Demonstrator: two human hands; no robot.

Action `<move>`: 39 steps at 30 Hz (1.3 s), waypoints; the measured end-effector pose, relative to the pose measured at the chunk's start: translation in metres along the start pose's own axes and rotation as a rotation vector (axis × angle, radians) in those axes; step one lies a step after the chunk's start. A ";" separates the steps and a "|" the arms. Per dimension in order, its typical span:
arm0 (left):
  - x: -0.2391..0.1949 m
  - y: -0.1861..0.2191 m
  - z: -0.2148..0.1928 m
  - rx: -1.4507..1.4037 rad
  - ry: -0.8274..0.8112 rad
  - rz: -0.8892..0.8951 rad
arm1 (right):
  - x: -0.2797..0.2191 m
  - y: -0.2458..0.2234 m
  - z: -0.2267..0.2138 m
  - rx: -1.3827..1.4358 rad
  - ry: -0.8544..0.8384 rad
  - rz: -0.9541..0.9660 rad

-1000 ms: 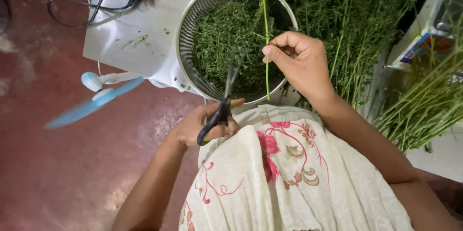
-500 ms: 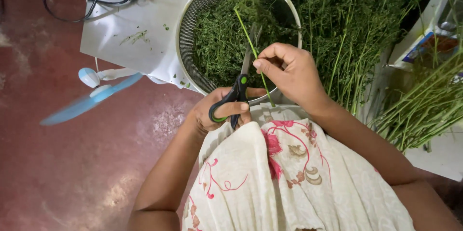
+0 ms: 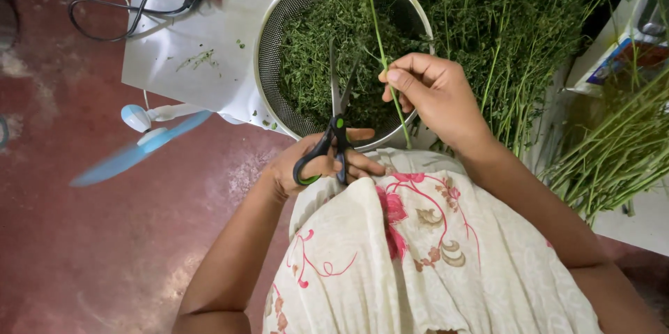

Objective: Trimming herb leaves from stems into a strainer using scissors

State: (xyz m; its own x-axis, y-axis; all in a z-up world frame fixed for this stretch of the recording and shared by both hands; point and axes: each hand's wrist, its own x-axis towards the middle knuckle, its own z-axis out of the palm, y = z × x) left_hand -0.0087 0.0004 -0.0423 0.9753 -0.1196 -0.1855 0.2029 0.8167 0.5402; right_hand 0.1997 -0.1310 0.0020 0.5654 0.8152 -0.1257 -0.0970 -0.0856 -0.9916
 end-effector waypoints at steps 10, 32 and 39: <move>0.013 -0.028 -0.037 -0.151 -0.055 -0.085 | -0.001 0.003 0.003 -0.098 -0.058 -0.051; -0.007 -0.001 0.011 -0.027 0.013 0.035 | -0.005 0.026 -0.021 0.082 -0.117 0.108; 0.009 -0.003 0.010 -0.156 -0.097 0.055 | -0.027 -0.005 -0.033 -0.332 -0.286 0.053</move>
State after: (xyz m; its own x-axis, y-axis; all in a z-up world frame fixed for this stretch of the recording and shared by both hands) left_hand -0.0001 -0.0082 -0.0374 0.9899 -0.1204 -0.0754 0.1409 0.9000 0.4125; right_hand 0.2123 -0.1717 0.0094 0.3126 0.9264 -0.2098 0.1754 -0.2733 -0.9458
